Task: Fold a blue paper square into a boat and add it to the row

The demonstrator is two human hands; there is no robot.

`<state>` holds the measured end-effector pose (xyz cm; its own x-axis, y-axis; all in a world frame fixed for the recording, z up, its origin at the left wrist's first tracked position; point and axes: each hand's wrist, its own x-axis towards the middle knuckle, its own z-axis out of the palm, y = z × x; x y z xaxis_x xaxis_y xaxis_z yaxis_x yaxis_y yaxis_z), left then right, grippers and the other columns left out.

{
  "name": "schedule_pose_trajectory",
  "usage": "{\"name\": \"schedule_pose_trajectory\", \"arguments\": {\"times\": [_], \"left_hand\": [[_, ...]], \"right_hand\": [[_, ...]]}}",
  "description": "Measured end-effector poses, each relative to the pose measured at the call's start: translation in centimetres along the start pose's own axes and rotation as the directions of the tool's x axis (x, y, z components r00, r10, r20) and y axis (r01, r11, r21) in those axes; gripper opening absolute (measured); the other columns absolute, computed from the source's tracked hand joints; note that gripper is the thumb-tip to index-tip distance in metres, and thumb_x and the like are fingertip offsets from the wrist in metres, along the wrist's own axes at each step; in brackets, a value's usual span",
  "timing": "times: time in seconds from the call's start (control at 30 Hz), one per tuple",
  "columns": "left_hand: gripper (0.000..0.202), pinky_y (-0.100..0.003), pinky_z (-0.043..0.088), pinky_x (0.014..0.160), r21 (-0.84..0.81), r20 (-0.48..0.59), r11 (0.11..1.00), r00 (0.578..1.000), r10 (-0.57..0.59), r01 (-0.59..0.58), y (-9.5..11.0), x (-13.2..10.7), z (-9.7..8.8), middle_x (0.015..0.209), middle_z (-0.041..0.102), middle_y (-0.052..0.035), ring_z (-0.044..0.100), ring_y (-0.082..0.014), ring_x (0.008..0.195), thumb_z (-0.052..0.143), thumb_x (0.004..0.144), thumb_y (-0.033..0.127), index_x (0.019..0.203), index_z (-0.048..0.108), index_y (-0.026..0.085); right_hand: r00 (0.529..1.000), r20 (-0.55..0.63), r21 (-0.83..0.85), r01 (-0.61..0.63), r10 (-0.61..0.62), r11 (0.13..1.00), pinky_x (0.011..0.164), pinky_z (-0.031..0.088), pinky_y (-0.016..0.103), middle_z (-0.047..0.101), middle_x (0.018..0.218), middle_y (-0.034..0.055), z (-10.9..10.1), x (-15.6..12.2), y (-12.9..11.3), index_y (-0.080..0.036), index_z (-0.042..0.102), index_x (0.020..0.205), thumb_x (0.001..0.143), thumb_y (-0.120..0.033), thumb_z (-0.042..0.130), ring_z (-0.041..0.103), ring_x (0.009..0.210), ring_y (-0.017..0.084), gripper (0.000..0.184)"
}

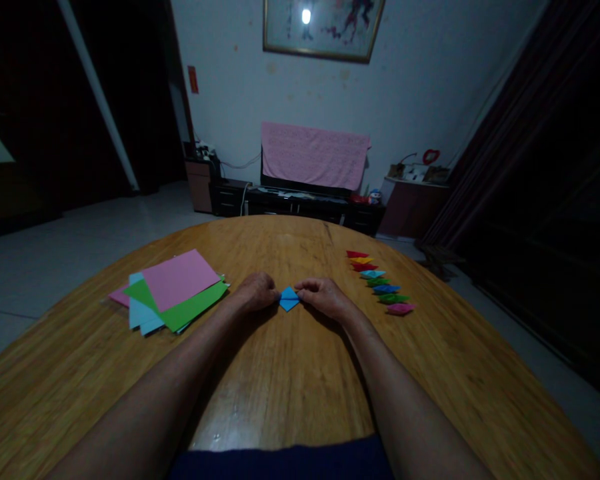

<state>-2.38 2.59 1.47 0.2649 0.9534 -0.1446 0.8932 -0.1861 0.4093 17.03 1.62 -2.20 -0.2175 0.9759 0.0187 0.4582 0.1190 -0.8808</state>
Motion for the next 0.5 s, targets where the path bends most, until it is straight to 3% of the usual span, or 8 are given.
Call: {"name": "schedule_pose_trajectory", "arguments": {"times": [0.23, 0.5], "left_hand": [[0.029, -0.025, 0.037, 0.055, -0.006, -0.009, 1.000, 1.000, 0.022, -0.022, -0.2, 0.2, 0.2, 0.076, 0.070, -0.0095, 0.062, -0.0176, 0.068, 0.051, 0.076, 0.031, 0.082, 0.073, 0.012], [0.030, -0.025, 0.039, 0.057, 0.019, -0.006, 1.000, 1.000, 0.017, -0.016, 0.1, 0.1, 0.1, 0.080, 0.071, -0.0100, 0.062, -0.0178, 0.070, 0.050, 0.076, 0.029, 0.085, 0.074, 0.012]], "right_hand": [[0.994, -0.109, -0.127, -0.011, -0.003, 0.992, 0.051, 0.034, 0.019, 0.059, 0.060, -0.0032, 0.7, 0.0, -0.6, -0.015, 0.074, 0.086, 0.072, -0.019, 0.061, 0.046, 0.053, 0.008, 0.020], [0.985, -0.169, -0.274, -0.009, -0.039, 0.962, 0.057, 0.039, 0.020, 0.067, 0.067, -0.0003, 1.0, 0.3, -1.1, -0.016, 0.074, 0.082, 0.072, -0.016, 0.062, 0.055, 0.060, 0.011, 0.016]]}}
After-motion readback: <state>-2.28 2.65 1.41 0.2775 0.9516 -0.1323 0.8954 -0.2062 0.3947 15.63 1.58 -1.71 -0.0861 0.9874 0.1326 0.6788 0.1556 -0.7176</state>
